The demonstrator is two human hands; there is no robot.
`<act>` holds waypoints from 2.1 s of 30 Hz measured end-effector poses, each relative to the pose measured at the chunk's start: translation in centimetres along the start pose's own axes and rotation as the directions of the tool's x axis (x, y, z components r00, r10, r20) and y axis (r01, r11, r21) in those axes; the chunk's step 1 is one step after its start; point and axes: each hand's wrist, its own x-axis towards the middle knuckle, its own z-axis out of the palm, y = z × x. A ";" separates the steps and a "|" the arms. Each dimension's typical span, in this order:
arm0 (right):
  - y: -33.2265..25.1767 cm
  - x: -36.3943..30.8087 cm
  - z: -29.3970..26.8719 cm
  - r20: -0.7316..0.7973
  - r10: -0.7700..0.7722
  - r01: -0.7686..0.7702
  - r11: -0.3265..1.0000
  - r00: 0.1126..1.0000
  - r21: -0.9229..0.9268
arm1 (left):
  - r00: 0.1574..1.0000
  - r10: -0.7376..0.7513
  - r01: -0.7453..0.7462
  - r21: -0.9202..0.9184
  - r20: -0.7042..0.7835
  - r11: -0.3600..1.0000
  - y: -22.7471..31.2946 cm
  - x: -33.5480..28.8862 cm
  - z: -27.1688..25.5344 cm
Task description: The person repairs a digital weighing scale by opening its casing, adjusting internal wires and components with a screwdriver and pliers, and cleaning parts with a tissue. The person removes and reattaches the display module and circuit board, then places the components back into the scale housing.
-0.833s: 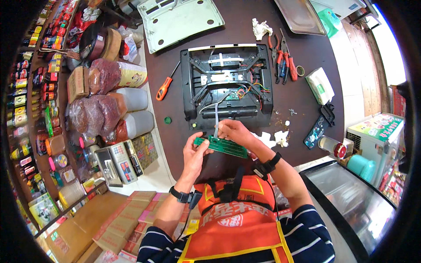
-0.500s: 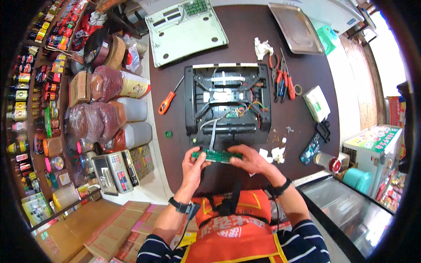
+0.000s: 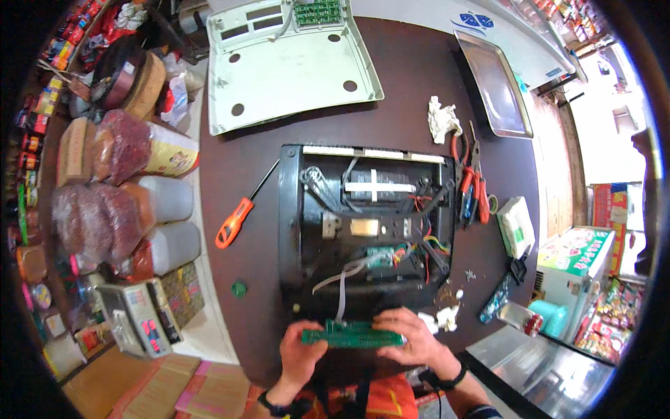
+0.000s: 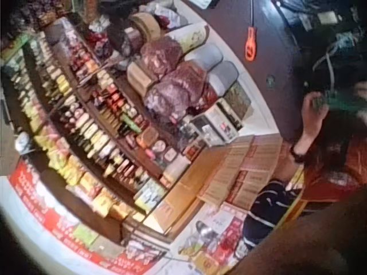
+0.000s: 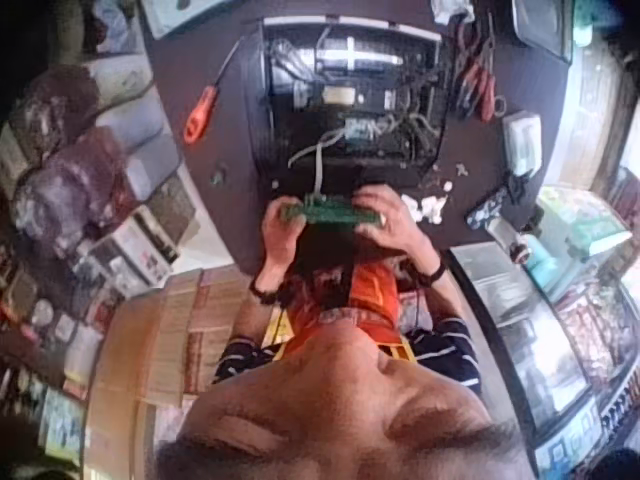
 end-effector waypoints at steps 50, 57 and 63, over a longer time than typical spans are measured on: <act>2.4 0.9 -0.4 0.134 0.233 -0.250 0.960 0.963 0.129 | 0.974 0.105 -0.179 0.389 0.202 0.904 -2.2 1.2 -4.3; 1.6 1.1 -0.2 0.014 0.218 -0.218 0.969 0.976 0.117 | 0.997 -0.081 0.077 0.438 -0.011 0.896 -3.2 1.6 -4.8; 1.8 0.7 1.0 -0.145 0.101 -0.079 0.986 0.984 0.147 | 0.984 0.071 -0.102 0.194 0.161 0.976 -2.0 3.4 -2.8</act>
